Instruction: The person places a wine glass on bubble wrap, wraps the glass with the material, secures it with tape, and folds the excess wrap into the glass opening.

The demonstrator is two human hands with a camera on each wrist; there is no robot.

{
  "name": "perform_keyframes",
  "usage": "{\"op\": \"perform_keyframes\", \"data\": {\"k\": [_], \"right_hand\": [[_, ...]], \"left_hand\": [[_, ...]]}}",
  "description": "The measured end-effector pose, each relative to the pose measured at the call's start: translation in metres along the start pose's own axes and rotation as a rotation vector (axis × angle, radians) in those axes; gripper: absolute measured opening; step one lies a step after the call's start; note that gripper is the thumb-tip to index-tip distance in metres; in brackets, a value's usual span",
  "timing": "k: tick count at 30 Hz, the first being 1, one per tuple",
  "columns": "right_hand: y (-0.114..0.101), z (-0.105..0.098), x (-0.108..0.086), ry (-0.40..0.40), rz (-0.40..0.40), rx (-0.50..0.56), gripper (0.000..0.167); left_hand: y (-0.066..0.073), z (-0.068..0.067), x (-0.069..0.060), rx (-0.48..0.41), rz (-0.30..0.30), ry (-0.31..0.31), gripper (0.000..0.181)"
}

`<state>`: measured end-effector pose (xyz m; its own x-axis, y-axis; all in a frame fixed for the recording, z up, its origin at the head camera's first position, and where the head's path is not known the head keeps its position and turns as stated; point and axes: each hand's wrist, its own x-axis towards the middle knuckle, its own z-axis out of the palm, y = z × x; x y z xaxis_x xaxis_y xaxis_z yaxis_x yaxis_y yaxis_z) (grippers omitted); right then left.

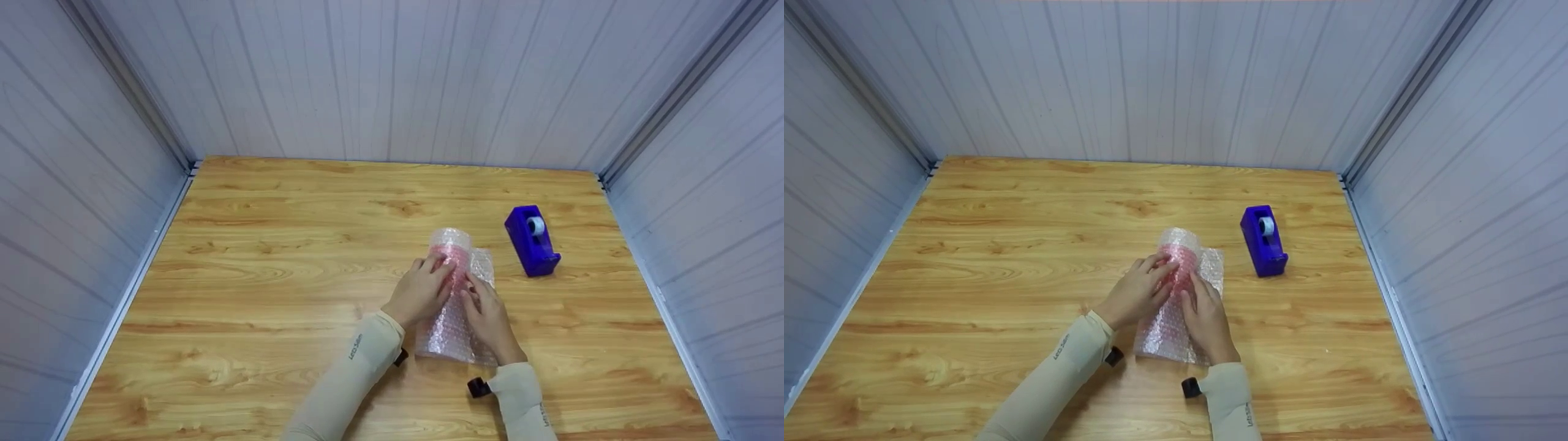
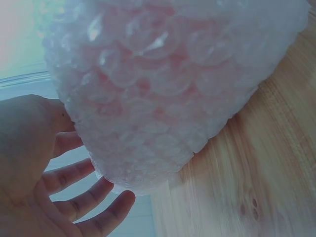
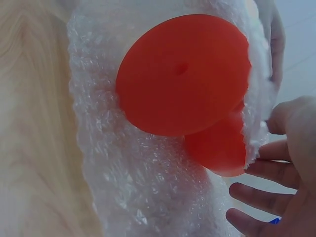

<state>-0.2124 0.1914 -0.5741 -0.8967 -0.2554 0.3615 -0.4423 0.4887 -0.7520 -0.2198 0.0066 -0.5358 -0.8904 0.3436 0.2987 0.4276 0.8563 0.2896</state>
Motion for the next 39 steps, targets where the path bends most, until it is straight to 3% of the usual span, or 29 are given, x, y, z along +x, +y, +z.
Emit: {"op": "perform_keyframes", "data": {"k": [9,17,23,29,34,39], "right_hand": [[0.0020,-0.0001,0.0005,-0.018,0.013,0.013,0.042],[0.0044,-0.0002,0.0006,-0.009,0.009,0.035,0.041],[0.0055,0.0018,-0.0013,-0.030,0.025,0.041,0.045],[-0.0009,0.0040,-0.0030,-0.056,0.044,0.043,0.047],[-0.0030,0.0063,-0.0033,-0.084,0.058,0.043,0.048],[-0.0001,0.0064,-0.0018,-0.040,0.033,0.034,0.043]], "left_hand": [[0.0006,0.0008,0.0010,0.037,0.031,0.016,0.040],[0.0004,-0.0006,0.0001,-0.061,0.037,0.000,0.037],[-0.0019,-0.0001,-0.0026,-0.073,0.054,0.035,0.036],[-0.0038,-0.0041,-0.0011,-0.085,0.051,0.023,0.034],[-0.0039,-0.0066,0.0003,-0.056,0.049,0.002,0.034],[-0.0006,-0.0064,0.0010,0.000,0.061,-0.032,0.036]]}}
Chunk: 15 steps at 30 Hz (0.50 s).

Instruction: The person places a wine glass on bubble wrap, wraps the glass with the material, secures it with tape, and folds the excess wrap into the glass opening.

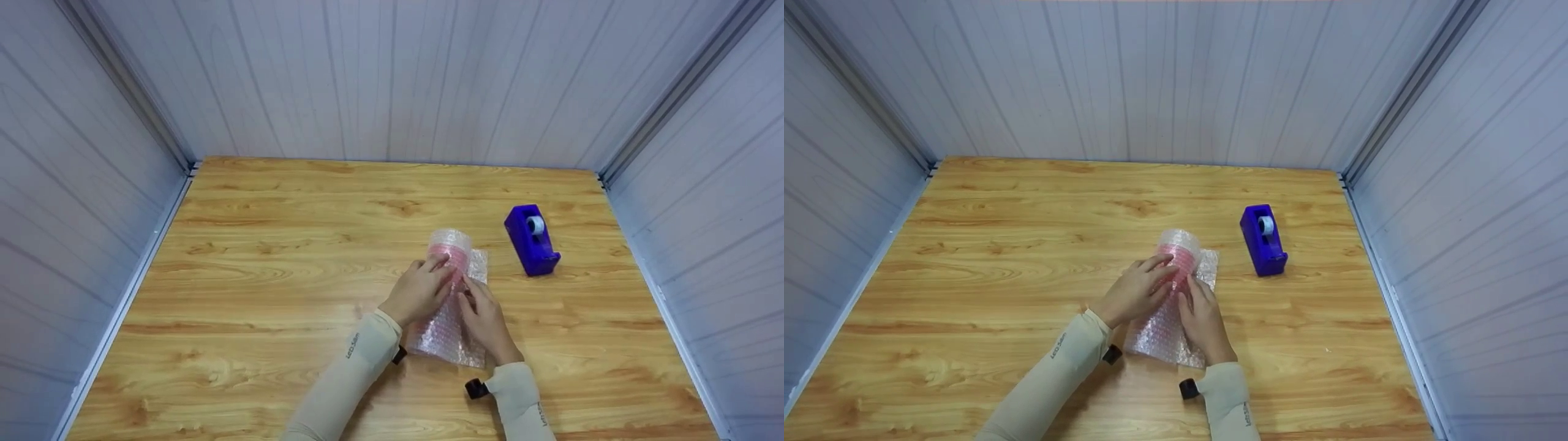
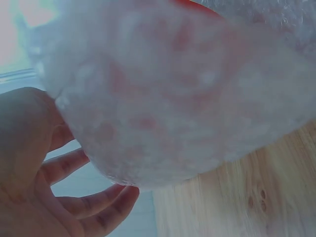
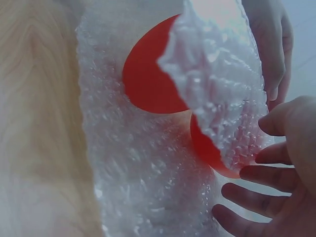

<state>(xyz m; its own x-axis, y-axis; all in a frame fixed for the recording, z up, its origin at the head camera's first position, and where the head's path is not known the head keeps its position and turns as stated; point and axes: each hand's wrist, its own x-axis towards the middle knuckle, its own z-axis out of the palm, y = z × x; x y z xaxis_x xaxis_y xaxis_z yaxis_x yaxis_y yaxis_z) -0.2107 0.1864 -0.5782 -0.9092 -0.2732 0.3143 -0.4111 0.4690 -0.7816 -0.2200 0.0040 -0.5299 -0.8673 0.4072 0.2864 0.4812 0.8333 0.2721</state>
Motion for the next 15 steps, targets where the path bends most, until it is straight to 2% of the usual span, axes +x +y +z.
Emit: {"op": "perform_keyframes", "data": {"k": [3,7,15], "right_hand": [[0.003,-0.001,0.000,0.017,-0.013,-0.003,0.039],[0.006,-0.003,-0.001,0.006,0.027,0.014,0.038],[0.006,-0.007,-0.003,-0.019,0.105,0.086,0.040]], "left_hand": [[0.004,0.001,0.002,0.052,0.023,-0.015,0.037],[0.008,0.002,0.003,0.097,0.041,-0.024,0.037],[0.015,0.003,0.005,0.057,0.006,-0.049,0.039]]}}
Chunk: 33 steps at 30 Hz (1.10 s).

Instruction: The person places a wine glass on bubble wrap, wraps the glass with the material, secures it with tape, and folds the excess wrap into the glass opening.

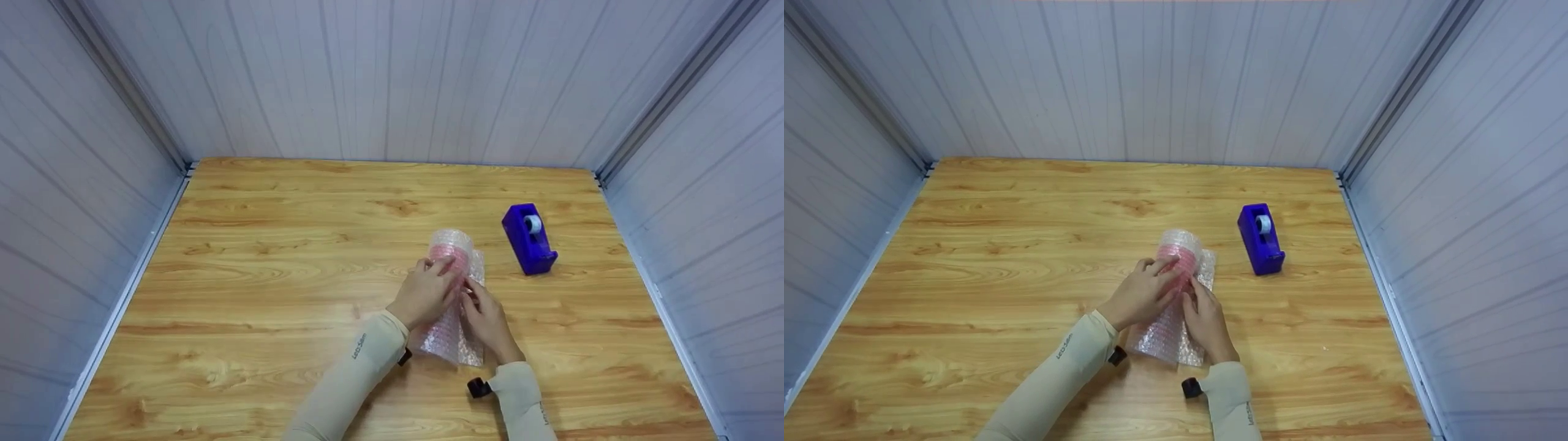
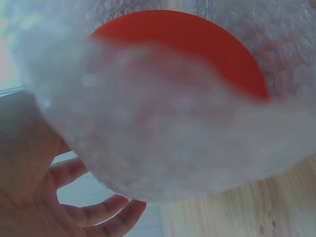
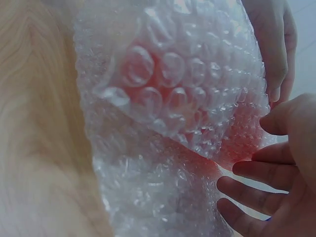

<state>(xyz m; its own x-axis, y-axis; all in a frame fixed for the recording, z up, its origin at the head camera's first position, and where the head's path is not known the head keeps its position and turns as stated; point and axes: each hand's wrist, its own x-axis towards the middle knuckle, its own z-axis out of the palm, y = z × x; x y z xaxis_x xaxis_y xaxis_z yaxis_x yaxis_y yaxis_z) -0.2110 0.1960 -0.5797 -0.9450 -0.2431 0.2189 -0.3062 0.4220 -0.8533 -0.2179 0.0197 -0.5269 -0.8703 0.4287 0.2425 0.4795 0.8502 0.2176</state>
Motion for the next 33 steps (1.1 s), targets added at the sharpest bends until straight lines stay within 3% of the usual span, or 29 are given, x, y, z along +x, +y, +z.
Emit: {"op": "perform_keyframes", "data": {"k": [8,18,23,26,28,33], "right_hand": [[0.003,-0.001,-0.001,0.008,0.079,-0.016,0.040],[-0.003,0.000,-0.004,-0.053,0.259,0.221,0.048],[-0.014,-0.002,-0.005,-0.065,0.310,0.239,0.049],[-0.014,-0.002,-0.005,-0.060,0.305,0.186,0.048],[-0.004,-0.001,-0.005,-0.044,0.258,0.127,0.047],[0.001,-0.003,-0.003,0.003,0.131,0.002,0.042]], "left_hand": [[0.005,0.004,0.003,0.042,-0.006,0.027,0.040],[0.005,0.005,0.003,0.033,0.008,0.058,0.039],[0.006,0.005,0.003,0.062,0.015,0.058,0.036],[0.008,0.006,0.003,0.074,0.021,0.078,0.034],[0.010,0.006,0.003,0.074,0.015,0.084,0.034],[0.014,0.005,0.004,0.068,-0.017,0.030,0.038]]}}
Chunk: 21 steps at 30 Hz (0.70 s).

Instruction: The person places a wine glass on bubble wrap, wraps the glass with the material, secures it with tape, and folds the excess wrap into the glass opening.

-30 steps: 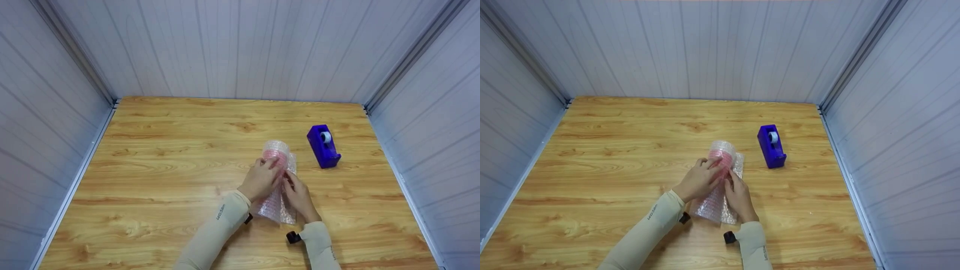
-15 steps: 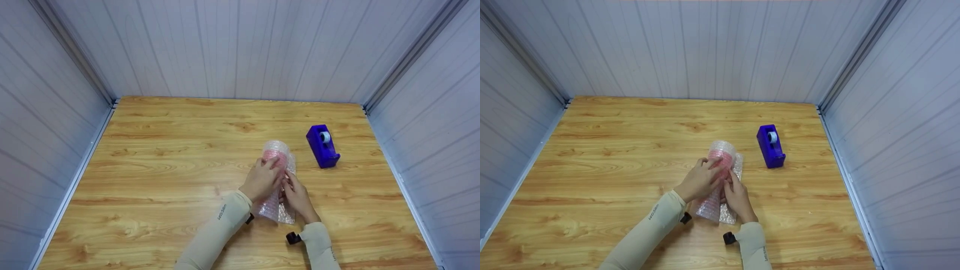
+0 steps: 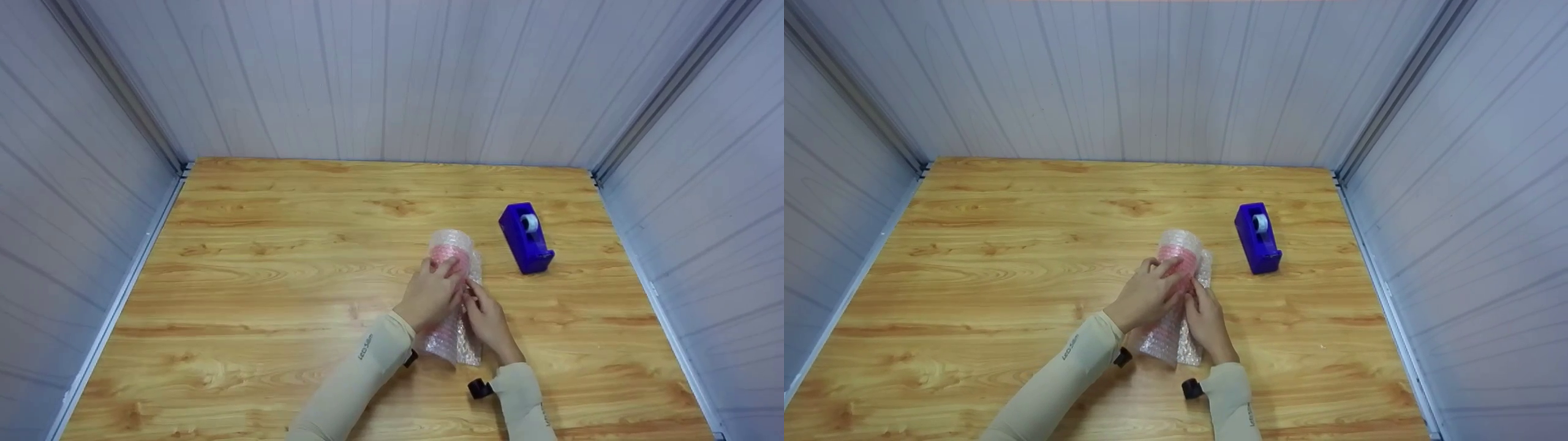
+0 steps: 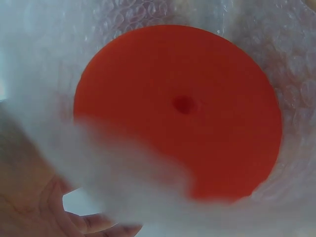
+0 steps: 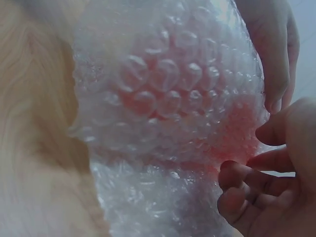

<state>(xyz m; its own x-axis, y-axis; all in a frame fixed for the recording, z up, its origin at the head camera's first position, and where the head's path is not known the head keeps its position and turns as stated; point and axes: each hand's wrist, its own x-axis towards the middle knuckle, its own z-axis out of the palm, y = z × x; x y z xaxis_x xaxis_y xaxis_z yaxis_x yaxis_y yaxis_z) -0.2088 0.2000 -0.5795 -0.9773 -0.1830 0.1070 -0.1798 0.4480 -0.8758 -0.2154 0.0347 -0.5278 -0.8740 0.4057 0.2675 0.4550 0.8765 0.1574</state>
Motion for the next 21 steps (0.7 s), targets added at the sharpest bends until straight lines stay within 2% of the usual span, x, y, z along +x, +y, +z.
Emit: {"op": "perform_keyframes", "data": {"k": [4,9,15,21], "right_hand": [[0.001,-0.002,0.001,0.003,0.003,-0.011,0.040],[0.001,-0.004,0.000,0.012,0.033,-0.018,0.039],[0.003,-0.005,-0.002,0.059,0.010,0.041,0.037],[0.005,-0.006,-0.003,0.073,-0.016,0.141,0.040]], "left_hand": [[0.004,-0.001,0.001,-0.005,-0.024,-0.067,0.042],[0.009,-0.002,0.003,0.002,-0.037,-0.110,0.046],[0.013,-0.001,0.005,0.005,-0.043,-0.088,0.045],[0.016,-0.002,0.006,0.061,-0.035,-0.089,0.042]]}}
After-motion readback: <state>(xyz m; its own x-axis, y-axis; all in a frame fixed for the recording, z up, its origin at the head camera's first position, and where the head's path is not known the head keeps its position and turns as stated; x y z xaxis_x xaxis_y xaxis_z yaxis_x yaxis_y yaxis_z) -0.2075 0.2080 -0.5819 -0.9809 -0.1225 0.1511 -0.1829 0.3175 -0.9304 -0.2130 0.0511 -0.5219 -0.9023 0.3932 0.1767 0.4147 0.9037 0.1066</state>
